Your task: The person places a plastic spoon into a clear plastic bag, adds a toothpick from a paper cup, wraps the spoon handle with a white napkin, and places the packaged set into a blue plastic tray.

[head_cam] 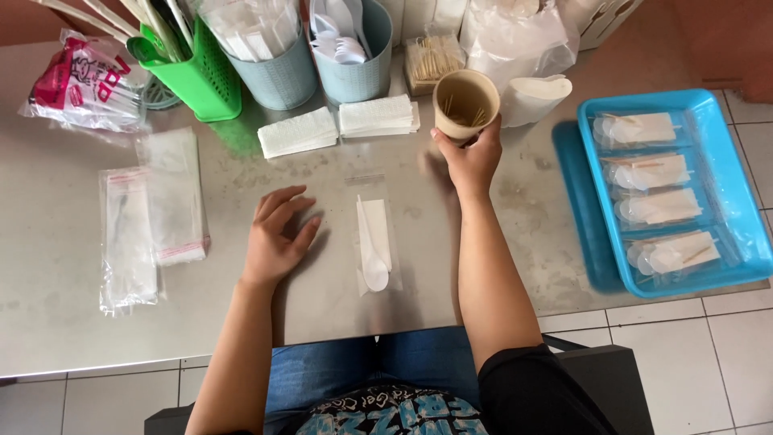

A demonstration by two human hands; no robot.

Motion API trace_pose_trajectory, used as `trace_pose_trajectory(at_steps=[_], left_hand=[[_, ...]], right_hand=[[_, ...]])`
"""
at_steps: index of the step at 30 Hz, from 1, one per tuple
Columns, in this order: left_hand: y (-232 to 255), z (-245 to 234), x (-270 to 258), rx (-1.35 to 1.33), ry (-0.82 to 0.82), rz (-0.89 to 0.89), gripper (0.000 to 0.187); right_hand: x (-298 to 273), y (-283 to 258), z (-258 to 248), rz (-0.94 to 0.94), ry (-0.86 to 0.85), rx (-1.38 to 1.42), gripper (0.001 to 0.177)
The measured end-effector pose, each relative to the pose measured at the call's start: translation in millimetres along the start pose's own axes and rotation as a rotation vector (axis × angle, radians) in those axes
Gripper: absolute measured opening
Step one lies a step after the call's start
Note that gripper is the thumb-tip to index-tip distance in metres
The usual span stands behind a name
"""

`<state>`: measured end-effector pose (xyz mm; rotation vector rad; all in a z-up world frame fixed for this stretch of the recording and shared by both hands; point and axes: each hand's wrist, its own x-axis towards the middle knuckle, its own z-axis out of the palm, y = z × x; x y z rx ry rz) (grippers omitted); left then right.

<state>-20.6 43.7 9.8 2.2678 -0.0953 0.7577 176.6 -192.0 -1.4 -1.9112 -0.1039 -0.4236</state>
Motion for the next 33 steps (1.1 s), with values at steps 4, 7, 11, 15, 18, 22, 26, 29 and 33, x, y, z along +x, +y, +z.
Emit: trace_pose_trajectory(at_steps=[4,7,11,15,18,22,26,29,33], left_hand=[[18.7,0.2,7.8,-0.012,-0.025,-0.015,0.023],[40.6,2.9,26.4,0.008,-0.026,0.14,0.021],[81.1,9.7,63.0,0.223,0.001,0.398,0.01],[99.3,25.9,101.4,0.629,0.126,0.741,0.009],[87.9,40.7,119.4,0.879,0.01,0.764,0.015],[64.8,64.4,129.2,1.013,-0.06,0.766,0.017],[58.0,95.0,120.8,1.104,-0.145,0.733,0.025],[49.0,110.3,113.5,1.098,-0.252,0.681,0.024],[45.8,115.9,113.4,1.109,-0.319,0.543,0.027]], right_hand=[[-2.7,-24.5,-6.7,-0.161,0.049,0.054,0.073],[-8.0,-49.7,-11.6,-0.535,0.109,0.119,0.066],[-10.3,-50.2,-8.3,-0.772,0.062,0.117,0.053],[-15.2,-48.4,-3.3,-0.832,-0.001,-0.004,0.051],[-10.8,-43.2,0.2,-0.905,-0.022,0.078,0.05],[-11.5,-42.3,2.6,-0.915,-0.001,0.038,0.049],[-12.6,-41.8,1.8,-0.885,-0.048,0.036,0.049],[-12.8,-45.8,0.8,-0.904,-0.068,0.038,0.047],[-15.2,-47.9,1.9,-0.916,-0.084,0.034,0.047]])
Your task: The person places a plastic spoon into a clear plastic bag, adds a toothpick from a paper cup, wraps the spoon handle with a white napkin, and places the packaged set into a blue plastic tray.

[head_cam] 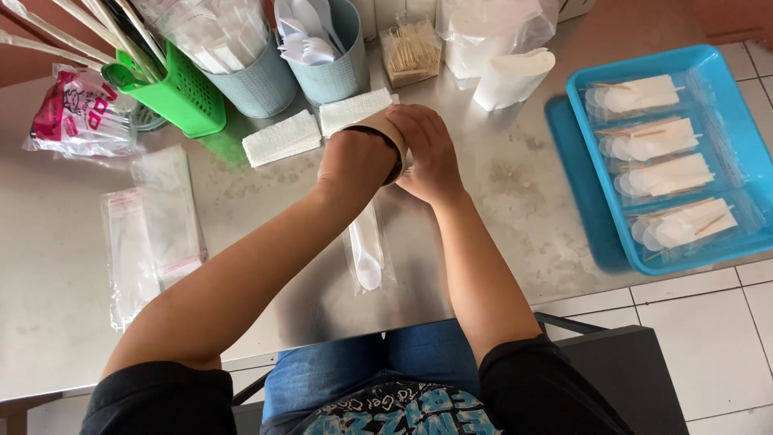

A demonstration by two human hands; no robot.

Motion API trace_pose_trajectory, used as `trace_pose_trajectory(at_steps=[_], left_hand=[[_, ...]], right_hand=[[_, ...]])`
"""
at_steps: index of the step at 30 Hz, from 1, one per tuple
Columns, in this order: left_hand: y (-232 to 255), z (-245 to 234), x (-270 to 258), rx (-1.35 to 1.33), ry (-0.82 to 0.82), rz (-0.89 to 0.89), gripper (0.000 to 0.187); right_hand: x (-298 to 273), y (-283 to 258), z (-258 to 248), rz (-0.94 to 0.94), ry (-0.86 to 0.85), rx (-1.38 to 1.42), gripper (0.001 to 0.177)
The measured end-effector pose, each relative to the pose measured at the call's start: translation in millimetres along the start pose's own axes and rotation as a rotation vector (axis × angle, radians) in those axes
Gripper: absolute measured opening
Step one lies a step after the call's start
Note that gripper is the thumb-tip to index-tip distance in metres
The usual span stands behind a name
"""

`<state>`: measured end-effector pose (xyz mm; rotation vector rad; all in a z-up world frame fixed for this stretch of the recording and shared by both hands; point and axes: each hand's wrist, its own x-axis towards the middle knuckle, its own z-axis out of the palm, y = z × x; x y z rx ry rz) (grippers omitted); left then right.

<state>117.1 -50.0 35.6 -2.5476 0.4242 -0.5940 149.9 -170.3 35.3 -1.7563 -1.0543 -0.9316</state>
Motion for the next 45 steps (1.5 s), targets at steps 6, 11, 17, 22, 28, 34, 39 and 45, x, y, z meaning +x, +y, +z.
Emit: trace_pose_trajectory(at_steps=[6,11,17,22,28,34,39,45], left_hand=[[0.3,4.0,1.1,-0.029,-0.031,-0.035,0.026],[-12.6,1.8,-8.4,0.046,0.007,-0.038,0.018],[-31.1,-36.3,-15.5,0.091,0.028,-0.094,0.006],[-52.4,-72.8,-31.3,-0.109,0.05,-0.131,0.001],[-58.1,-80.2,-47.0,-1.487,-0.079,-0.459,0.014],[-46.6,-67.5,-61.6,-1.923,0.01,-0.481,0.021],[-45.8,-63.2,-82.3,-1.86,0.072,-0.566,0.022],[-38.3,-19.0,-146.5,-1.517,0.133,-0.821,0.017]], right_hand=[[-2.8,4.2,-1.3,0.03,-0.007,0.0,0.047],[1.7,4.0,-4.4,-0.003,0.037,0.011,0.046],[-4.0,7.9,-3.7,0.073,0.044,0.022,0.05],[5.6,-3.2,-8.3,0.238,0.052,0.026,0.06],[-2.4,5.9,-16.8,0.377,0.066,0.048,0.069],[-9.1,19.8,-13.0,0.484,0.11,-0.027,0.069],[-19.1,38.9,-14.5,0.665,0.111,-0.082,0.07],[-41.6,68.3,-4.3,0.81,0.104,-0.072,0.075]])
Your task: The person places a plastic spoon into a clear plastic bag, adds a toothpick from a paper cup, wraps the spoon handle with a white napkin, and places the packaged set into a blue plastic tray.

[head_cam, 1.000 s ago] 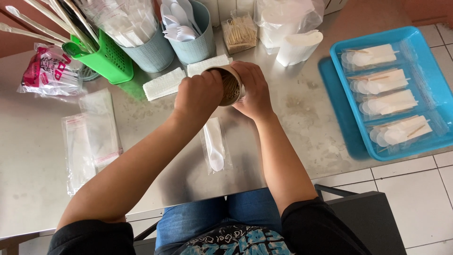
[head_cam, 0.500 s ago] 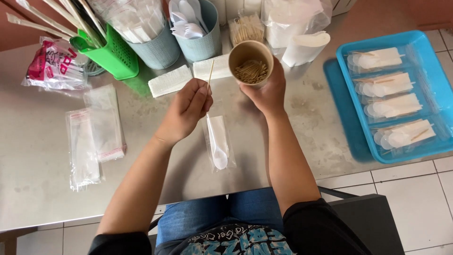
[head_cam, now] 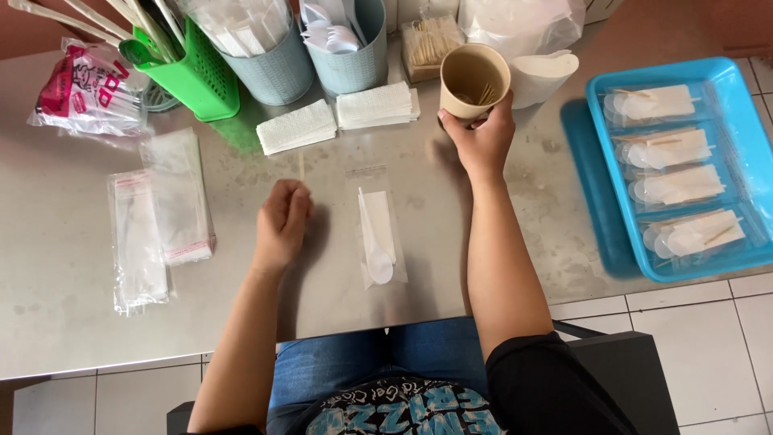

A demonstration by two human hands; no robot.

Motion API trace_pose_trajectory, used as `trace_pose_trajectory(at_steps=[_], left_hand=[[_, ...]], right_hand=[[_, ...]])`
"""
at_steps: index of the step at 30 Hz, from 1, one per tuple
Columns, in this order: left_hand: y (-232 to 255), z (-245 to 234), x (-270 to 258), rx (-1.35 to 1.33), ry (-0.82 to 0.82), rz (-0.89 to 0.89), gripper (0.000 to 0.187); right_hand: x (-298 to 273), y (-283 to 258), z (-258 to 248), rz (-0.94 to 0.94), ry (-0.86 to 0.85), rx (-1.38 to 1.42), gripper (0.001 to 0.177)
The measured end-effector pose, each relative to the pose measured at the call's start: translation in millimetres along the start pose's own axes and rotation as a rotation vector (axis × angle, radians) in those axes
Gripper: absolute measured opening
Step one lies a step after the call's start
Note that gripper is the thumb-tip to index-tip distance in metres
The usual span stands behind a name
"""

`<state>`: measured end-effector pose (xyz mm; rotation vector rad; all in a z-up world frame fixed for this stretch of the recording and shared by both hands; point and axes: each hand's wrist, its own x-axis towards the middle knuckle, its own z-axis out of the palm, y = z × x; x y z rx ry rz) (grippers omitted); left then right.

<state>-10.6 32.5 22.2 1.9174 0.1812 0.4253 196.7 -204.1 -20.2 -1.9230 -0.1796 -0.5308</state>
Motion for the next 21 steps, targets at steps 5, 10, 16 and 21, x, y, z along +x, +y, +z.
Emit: trace_pose_trajectory(at_steps=[5,10,16,21], left_hand=[[-30.0,-2.6,-15.0,0.068,0.197,-0.047,0.015],[-31.0,1.9,-13.8,0.112,0.225,0.02,0.013],[-35.0,2.5,-13.6,0.1,0.239,0.033,0.013],[-28.9,7.0,-16.3,0.105,0.221,0.047,0.011]], right_hand=[[3.3,7.8,5.8,-0.017,0.002,-0.029,0.076],[4.5,12.4,10.0,-0.05,0.011,-0.025,0.074],[-5.5,-15.2,-9.2,-0.062,0.001,-0.187,0.061],[-25.1,-59.6,-3.1,-0.39,-0.097,-0.13,0.025]])
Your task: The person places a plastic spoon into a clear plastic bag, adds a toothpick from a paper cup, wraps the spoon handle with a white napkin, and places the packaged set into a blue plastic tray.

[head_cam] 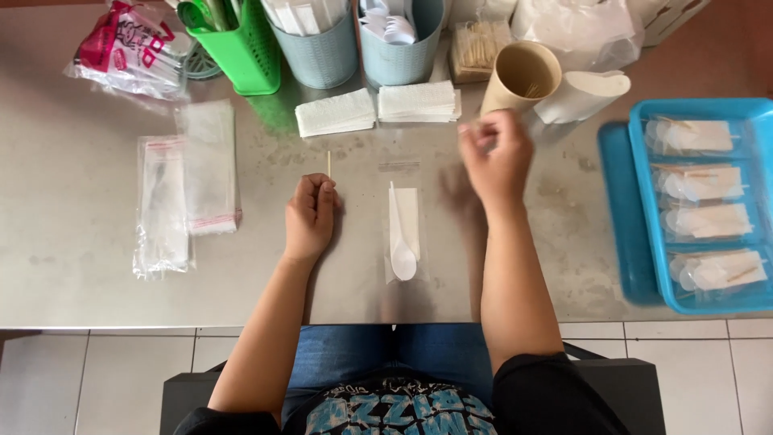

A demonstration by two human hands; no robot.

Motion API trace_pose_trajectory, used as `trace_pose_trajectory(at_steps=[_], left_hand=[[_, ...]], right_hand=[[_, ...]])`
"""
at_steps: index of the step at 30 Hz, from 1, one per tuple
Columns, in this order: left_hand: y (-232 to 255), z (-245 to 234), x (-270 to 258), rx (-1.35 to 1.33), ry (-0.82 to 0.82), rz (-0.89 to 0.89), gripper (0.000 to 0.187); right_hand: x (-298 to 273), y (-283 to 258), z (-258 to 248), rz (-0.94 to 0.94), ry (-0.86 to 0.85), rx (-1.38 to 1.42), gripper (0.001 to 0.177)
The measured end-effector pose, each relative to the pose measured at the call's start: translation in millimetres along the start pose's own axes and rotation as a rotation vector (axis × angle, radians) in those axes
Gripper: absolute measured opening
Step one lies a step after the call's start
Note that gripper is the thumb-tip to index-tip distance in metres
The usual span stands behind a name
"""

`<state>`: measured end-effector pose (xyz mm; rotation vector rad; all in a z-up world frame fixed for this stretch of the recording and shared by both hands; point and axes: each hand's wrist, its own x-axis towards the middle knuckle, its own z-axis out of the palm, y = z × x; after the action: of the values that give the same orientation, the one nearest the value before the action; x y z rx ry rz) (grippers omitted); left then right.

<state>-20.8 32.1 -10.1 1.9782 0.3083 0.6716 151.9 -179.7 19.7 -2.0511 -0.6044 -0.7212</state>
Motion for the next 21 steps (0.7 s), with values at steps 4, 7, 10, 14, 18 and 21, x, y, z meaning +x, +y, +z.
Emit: trace_pose_trajectory(at_steps=[4,7,10,14,18,21], left_hand=[[-1.6,0.5,0.5,0.002,-0.005,0.024,0.012],[2.6,3.1,0.8,0.024,-0.022,0.047,0.011],[4.9,7.5,3.1,0.016,-0.043,0.056,0.011],[6.0,11.9,9.0,-0.004,-0.052,0.064,0.011],[0.9,8.7,12.4,-0.028,-0.058,-0.013,0.015],[3.7,6.7,12.7,-0.072,0.019,-0.082,0.014]], right_hand=[[-5.9,-16.9,12.8,-0.012,-0.162,0.17,0.018],[-8.8,-27.3,15.4,0.021,-0.293,0.308,0.013],[-7.1,-40.1,8.8,0.09,-0.48,0.413,0.015],[17.5,-89.3,-30.5,0.227,-0.997,-0.131,0.034],[14.6,-115.3,-44.9,0.3,-1.455,-0.425,0.063],[-6.2,-106.7,-26.8,0.124,-1.478,-0.465,0.055]])
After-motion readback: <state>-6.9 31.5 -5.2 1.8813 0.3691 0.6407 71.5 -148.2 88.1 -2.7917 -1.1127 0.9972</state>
